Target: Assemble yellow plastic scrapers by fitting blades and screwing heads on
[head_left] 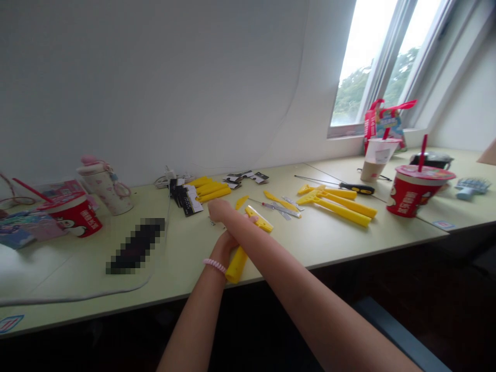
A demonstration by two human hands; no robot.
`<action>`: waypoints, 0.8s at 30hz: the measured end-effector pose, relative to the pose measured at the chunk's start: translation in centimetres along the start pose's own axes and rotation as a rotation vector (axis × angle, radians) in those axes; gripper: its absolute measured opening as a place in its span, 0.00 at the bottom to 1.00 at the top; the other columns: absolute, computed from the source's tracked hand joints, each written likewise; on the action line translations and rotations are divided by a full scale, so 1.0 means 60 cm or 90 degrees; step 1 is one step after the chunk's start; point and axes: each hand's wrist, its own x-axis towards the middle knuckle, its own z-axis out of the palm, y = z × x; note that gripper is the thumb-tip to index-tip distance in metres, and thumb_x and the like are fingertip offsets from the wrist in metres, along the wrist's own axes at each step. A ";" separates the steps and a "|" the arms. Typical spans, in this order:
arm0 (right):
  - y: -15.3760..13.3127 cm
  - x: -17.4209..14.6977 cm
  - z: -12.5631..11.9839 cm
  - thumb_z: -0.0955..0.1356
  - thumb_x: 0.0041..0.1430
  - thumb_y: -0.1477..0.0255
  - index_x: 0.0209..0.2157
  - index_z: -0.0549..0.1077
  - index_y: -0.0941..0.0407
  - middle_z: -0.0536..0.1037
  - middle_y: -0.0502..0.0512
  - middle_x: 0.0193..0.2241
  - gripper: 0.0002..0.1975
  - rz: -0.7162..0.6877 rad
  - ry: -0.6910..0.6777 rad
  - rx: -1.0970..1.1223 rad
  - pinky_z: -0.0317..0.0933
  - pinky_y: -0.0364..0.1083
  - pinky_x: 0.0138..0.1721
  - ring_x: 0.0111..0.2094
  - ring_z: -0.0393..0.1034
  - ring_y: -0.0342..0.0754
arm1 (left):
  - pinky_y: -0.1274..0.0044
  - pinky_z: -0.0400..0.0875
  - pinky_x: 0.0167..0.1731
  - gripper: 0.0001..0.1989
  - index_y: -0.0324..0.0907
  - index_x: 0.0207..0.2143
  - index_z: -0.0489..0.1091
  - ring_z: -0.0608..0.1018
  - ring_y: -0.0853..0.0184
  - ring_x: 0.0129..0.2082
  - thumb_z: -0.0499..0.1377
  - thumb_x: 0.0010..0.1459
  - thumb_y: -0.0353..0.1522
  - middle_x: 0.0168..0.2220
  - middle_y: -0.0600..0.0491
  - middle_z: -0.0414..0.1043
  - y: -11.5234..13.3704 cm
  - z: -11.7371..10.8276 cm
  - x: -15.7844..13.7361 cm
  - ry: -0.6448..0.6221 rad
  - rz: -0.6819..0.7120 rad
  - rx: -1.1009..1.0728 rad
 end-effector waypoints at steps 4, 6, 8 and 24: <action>0.009 -0.016 -0.015 0.65 0.48 0.78 0.36 0.76 0.60 0.78 0.61 0.36 0.12 0.018 0.079 0.097 0.63 0.43 0.35 0.36 0.72 0.50 | 0.77 0.67 0.24 0.03 0.41 0.28 0.63 0.68 0.69 0.25 0.56 0.51 0.30 0.23 0.53 0.63 0.009 0.002 -0.009 0.009 0.007 0.006; 0.034 -0.034 -0.028 0.66 0.49 0.75 0.32 0.77 0.58 0.78 0.55 0.31 0.09 0.026 0.143 0.206 0.61 0.41 0.33 0.32 0.71 0.46 | 0.78 0.66 0.22 0.03 0.41 0.28 0.62 0.68 0.70 0.22 0.55 0.51 0.31 0.23 0.53 0.65 0.019 0.005 -0.020 -0.008 -0.007 -0.014; 0.075 -0.061 -0.040 0.68 0.47 0.72 0.28 0.77 0.57 0.78 0.52 0.29 0.07 0.027 0.188 0.321 0.60 0.40 0.34 0.30 0.70 0.43 | 0.79 0.65 0.19 0.05 0.39 0.30 0.61 0.69 0.72 0.19 0.52 0.53 0.32 0.22 0.53 0.66 0.029 0.010 -0.029 -0.058 -0.059 -0.041; 0.184 -0.197 -0.020 0.67 0.45 0.73 0.29 0.77 0.57 0.78 0.55 0.31 0.08 0.155 0.152 0.643 0.59 0.39 0.36 0.36 0.70 0.44 | 0.81 0.64 0.16 0.16 0.39 0.44 0.56 0.68 0.73 0.15 0.49 0.58 0.39 0.20 0.55 0.65 0.041 0.019 -0.038 -0.130 -0.078 -0.127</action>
